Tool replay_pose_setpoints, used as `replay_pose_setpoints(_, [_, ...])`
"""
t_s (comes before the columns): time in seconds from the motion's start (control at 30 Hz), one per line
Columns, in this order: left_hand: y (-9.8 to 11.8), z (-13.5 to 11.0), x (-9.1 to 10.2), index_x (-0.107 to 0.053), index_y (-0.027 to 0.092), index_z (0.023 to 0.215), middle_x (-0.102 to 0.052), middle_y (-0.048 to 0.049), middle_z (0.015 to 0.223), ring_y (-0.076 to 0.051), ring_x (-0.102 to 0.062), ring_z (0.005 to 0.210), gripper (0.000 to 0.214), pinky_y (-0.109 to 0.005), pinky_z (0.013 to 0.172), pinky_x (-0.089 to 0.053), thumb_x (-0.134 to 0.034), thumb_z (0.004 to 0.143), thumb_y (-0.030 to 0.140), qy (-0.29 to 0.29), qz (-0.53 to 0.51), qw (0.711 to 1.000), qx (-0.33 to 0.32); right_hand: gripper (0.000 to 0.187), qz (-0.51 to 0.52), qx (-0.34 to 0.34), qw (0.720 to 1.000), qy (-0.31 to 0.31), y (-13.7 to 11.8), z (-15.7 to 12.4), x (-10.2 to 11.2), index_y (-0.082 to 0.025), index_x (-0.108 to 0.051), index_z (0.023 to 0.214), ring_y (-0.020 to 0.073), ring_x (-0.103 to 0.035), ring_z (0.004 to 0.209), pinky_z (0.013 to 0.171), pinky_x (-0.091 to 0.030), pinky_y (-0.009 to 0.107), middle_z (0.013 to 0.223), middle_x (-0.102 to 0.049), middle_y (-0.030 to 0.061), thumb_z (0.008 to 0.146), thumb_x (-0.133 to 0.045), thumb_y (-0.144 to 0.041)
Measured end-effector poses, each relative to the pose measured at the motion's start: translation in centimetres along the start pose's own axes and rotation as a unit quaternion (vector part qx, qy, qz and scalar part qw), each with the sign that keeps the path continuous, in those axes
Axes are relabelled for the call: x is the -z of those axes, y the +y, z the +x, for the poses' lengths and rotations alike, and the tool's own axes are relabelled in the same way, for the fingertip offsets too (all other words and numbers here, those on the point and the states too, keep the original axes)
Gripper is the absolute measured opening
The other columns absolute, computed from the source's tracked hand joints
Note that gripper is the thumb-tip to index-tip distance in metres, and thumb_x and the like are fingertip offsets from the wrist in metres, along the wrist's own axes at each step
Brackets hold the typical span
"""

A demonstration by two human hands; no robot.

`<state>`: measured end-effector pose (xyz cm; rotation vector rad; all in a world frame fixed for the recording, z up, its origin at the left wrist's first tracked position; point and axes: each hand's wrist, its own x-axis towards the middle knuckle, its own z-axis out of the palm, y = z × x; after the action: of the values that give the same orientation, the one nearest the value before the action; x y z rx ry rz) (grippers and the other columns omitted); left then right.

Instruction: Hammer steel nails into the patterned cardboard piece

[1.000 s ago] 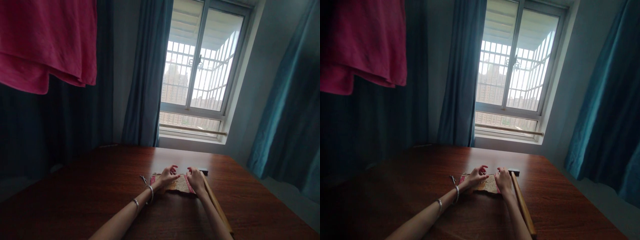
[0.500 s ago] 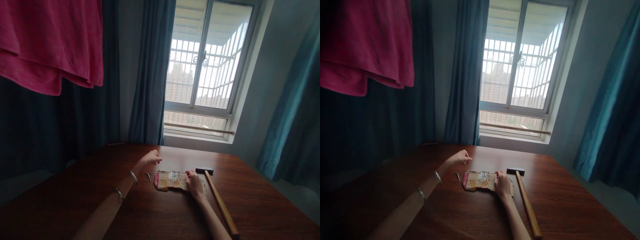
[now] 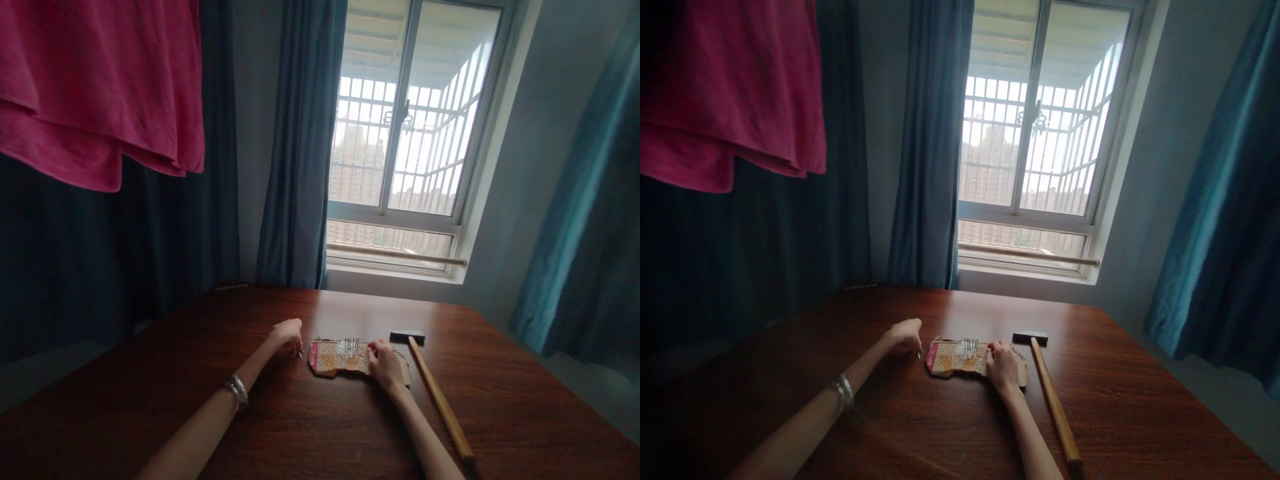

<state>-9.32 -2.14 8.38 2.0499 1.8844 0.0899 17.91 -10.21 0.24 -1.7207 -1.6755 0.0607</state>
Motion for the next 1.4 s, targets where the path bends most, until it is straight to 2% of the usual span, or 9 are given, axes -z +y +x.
replay_pose_setpoints(0.3, [-0.7,0.5,-0.5,-0.05,0.015,0.039,-0.045,0.0009,0.036,-0.027,-0.059,0.059,0.019,-0.033,0.058,-0.042,-0.068,0.036,0.008,0.02,-0.023,1.0,-0.005,0.021,0.009,0.004,1.0,0.01,-0.3,-0.1,0.1,-0.02,-0.064,0.082,0.0156,-0.059,0.072,0.064,-0.04,0.023,0.085,-0.062,0.006,0.076,-0.044,-0.019])
replay_pose_setpoints(0.43, [-0.9,1.2,0.2,-0.052,0.014,0.039,-0.044,0.0011,0.034,-0.018,-0.052,0.048,0.014,-0.025,0.05,-0.036,-0.066,0.043,0.015,-0.004,-0.082,0.993,-0.089,0.022,0.052,0.005,0.998,0.028,-0.4,0.0,0.4,-0.02,-0.065,0.082,0.0159,-0.059,0.071,0.063,-0.041,0.024,0.083,-0.062,0.006,0.076,-0.044,-0.02])
replay_pose_setpoints(0.57, [0.9,1.3,1.1,-0.064,0.01,0.054,-0.051,-0.0001,0.043,-0.012,-0.046,0.046,0.02,-0.022,0.047,-0.034,-0.064,0.054,0.029,-0.068,-0.253,0.939,-0.222,0.022,0.119,0.032,0.988,0.088,-1.4,0.3,1.3,-0.019,-0.066,0.081,0.0158,-0.058,0.07,0.067,-0.043,0.026,0.082,-0.062,0.0056,0.075,-0.045,-0.019])
replay_pose_setpoints(0.67, [3.4,0.8,0.6,-0.068,0.009,0.068,-0.057,-0.001,0.053,-0.01,-0.047,0.048,0.031,-0.021,0.049,-0.036,-0.066,0.057,0.039,-0.058,-0.351,0.895,-0.271,0.02,0.202,0.04,0.973,0.105,-2.7,0.4,1.7,-0.018,-0.067,0.082,0.0157,-0.056,0.066,0.063,-0.044,0.027,0.08,-0.063,0.0054,0.074,-0.049,-0.022])
replay_pose_setpoints(0.73, [5.1,0.4,-0.3,-0.069,0.009,0.072,-0.058,-0.0016,0.056,-0.01,-0.048,0.049,0.036,-0.021,0.049,-0.036,-0.066,0.058,0.042,-0.04,-0.387,0.875,-0.289,0.022,0.284,0.019,0.955,0.082,-3.7,0.4,1.9,-0.017,-0.068,0.084,0.0164,-0.056,0.065,0.058,-0.044,0.027,0.078,-0.065,0.0059,0.075,-0.053,-0.029])
replay_pose_setpoints(0.83, [7.1,-0.3,-1.9,-0.069,0.009,0.075,-0.059,-0.0016,0.057,-0.01,-0.048,0.05,0.038,-0.021,0.05,-0.036,-0.065,0.061,0.044,-0.019,-0.414,0.857,-0.305,0.033,0.389,-0.026,0.92,0.026,-4.7,0.4,2.0,-0.015,-0.068,0.09,0.0178,-0.057,0.063,0.048,-0.042,0.025,0.078,-0.068,0.0078,0.072,-0.058,-0.041])
replay_pose_setpoints(0.93, [8.2,-0.9,-3.3,-0.069,0.009,0.076,-0.058,-0.001,0.056,-0.01,-0.048,0.051,0.039,-0.02,0.049,-0.034,-0.063,0.064,0.045,-0.012,-0.413,0.855,-0.314,0.039,0.426,-0.04,0.904,0.005,-5.1,0.5,2.1,-0.014,-0.068,0.092,0.0187,-0.058,0.063,0.043,-0.039,0.023,0.077,-0.069,0.0089,0.07,-0.062,-0.046])
replay_pose_setpoints(1.27, [9.0,-1.1,-5.2,-0.07,0.009,0.076,-0.059,-0.0026,0.056,-0.011,-0.049,0.053,0.04,-0.022,0.05,-0.035,-0.061,0.065,0.047,-0.002,-0.434,0.85,-0.299,0.037,0.369,-0.001,0.929,0.032,-4.9,0.4,2.2,-0.016,-0.07,0.086,0.0185,-0.061,0.065,0.051,-0.046,0.025,0.075,-0.07,0.0074,0.071,-0.059,-0.049])
replay_pose_setpoints(1.4, [9.1,-0.7,-5.3,-0.069,0.01,0.076,-0.062,-0.0041,0.063,-0.014,-0.053,0.06,0.04,-0.023,0.055,-0.038,-0.061,0.065,0.047,0.016,-0.447,0.848,-0.286,0.038,0.376,-0.022,0.926,0.028,-4.3,0.7,1.9,-0.015,-0.069,0.089,0.0202,-0.062,0.066,0.047,-0.046,0.025,0.075,-0.07,0.0082,0.069,-0.059,-0.047])
